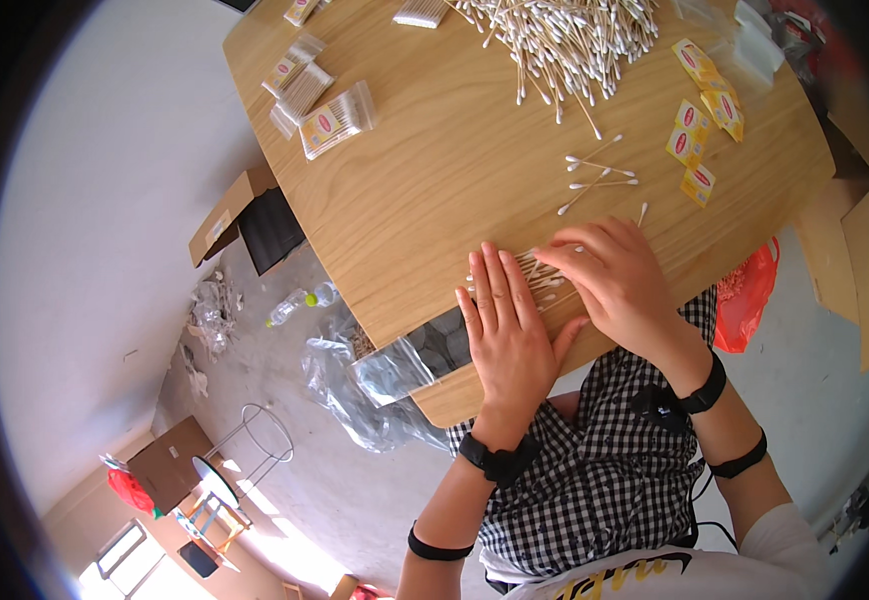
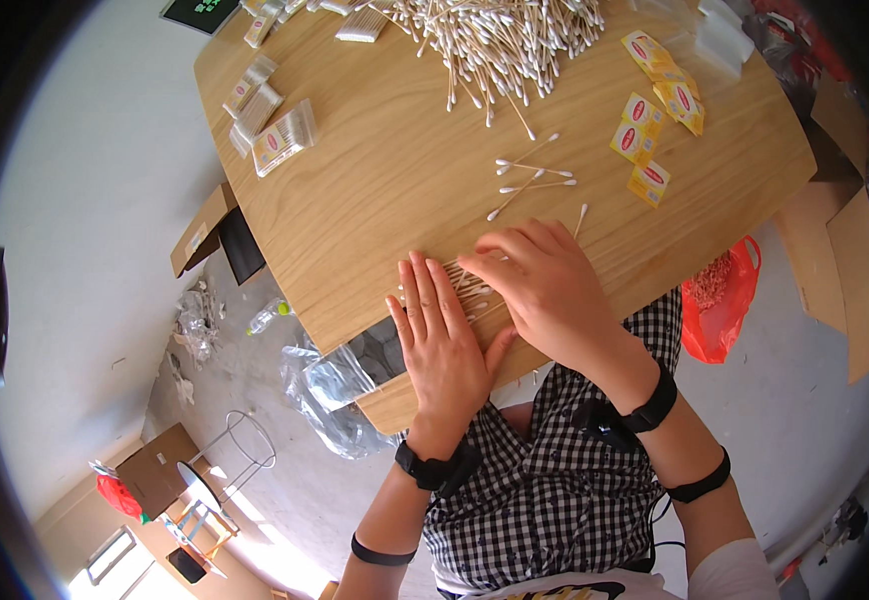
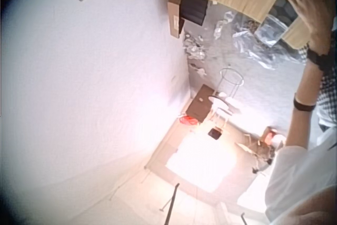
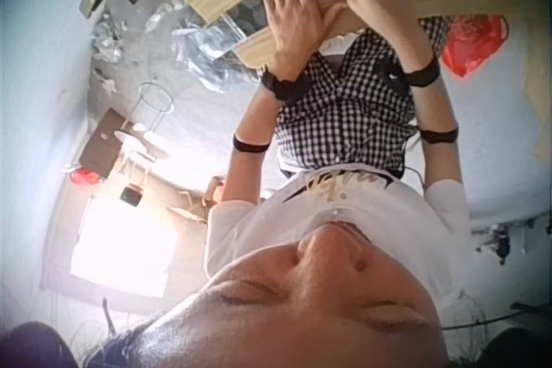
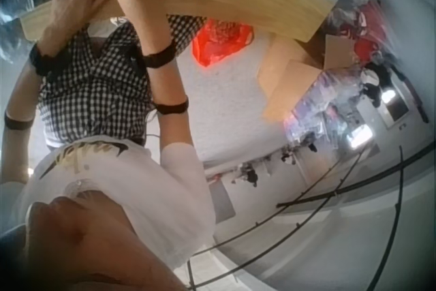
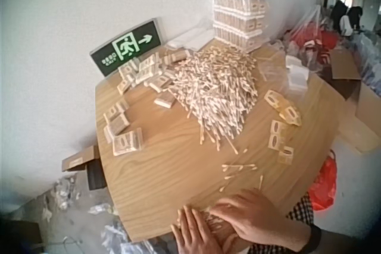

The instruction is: The recorder is sorting cotton swabs and placing them into small plastic containers.

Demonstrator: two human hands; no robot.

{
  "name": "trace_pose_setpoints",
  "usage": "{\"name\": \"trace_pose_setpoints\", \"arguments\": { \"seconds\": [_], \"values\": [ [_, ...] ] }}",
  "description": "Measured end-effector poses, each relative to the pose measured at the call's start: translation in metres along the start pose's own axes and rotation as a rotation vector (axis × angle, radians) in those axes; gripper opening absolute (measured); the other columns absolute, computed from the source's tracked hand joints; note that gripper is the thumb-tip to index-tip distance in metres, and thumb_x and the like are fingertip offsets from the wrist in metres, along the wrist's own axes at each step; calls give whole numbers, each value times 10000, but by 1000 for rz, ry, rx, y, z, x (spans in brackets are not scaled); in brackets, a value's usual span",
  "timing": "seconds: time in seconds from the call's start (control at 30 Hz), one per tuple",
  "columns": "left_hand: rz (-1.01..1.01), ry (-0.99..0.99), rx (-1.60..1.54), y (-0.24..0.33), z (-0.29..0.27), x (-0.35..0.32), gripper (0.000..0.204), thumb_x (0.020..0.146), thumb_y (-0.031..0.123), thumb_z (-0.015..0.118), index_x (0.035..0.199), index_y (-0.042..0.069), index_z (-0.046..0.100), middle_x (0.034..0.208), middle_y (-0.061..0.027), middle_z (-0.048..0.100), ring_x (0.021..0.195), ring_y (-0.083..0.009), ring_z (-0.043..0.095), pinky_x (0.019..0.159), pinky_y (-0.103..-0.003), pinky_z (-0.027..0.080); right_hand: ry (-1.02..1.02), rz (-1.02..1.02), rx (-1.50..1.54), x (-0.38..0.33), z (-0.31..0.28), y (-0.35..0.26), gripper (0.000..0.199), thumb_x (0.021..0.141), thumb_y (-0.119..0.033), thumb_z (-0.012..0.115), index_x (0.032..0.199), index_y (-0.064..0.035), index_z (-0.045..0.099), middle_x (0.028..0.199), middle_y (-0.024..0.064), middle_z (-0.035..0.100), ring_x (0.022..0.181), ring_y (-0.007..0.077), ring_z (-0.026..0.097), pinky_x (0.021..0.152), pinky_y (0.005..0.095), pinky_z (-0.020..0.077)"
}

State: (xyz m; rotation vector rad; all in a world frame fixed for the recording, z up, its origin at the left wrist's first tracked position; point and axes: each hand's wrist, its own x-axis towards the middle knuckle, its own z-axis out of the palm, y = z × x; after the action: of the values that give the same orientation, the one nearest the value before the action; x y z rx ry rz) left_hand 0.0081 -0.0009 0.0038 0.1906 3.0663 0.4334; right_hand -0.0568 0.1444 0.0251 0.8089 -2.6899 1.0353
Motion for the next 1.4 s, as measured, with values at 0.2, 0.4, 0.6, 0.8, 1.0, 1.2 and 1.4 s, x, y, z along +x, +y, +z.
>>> {"name": "trace_pose_setpoints", "arguments": {
  "seconds": [0.2,0.4,0.6,0.8,1.0,1.2,1.4],
  "values": [
    [1,39,-2,1,5,0,998,860,603,569,1454,-127,236,1533,-297,241,1456,-405,197,1157,-546,183,-51,-164,-73,17,7,10,110,735,-44,659,837,-55,619,908,39,600,933,234,565,838,369,450],
    [-16,77,-83,-3,1,-1,1098,812,607,640,1464,-139,165,1531,-306,232,1452,-413,200,1154,-556,185,-12,-27,-166,-3,-46,15,80,763,-47,668,816,-74,613,855,30,587,892,240,555,834,382,430],
    [-39,76,-101,-1,-15,-11,1211,749,709,622,1471,-138,143,1530,-326,214,1458,-423,174,1155,-560,167,-76,29,-79,-45,-32,4,124,734,-44,711,798,-81,612,806,24,571,820,240,549,799,373,419],
    [-12,-10,-12,-4,-23,-9,1165,789,736,543,1472,-131,172,1545,-317,183,1461,-426,159,1153,-567,153,29,93,-18,-26,6,-11,171,714,-21,710,817,-85,589,812,33,565,843,237,554,781,373,419],
    [97,-38,9,-1,-7,10,1084,814,659,571,1447,-151,225,1533,-308,231,1456,-409,189,1166,-525,184,88,223,37,-31,-13,5,189,750,5,680,875,-84,570,821,42,567,828,255,548,761,377,409],
    [71,47,113,-5,-7,48,1075,823,664,553,1436,-160,237,1520,-310,255,1447,-406,214,1167,-489,219,115,325,35,-43,-21,14,151,805,16,646,918,-65,587,798,52,561,806,259,544,764,380,408],
    [44,-39,46,11,-1,12,1104,801,706,533,1434,-155,254,1529,-307,237,1448,-416,202,1168,-491,211,113,314,41,-42,-20,6,190,809,14,640,974,-70,600,827,62,577,829,266,552,786,377,411]
  ]
}}
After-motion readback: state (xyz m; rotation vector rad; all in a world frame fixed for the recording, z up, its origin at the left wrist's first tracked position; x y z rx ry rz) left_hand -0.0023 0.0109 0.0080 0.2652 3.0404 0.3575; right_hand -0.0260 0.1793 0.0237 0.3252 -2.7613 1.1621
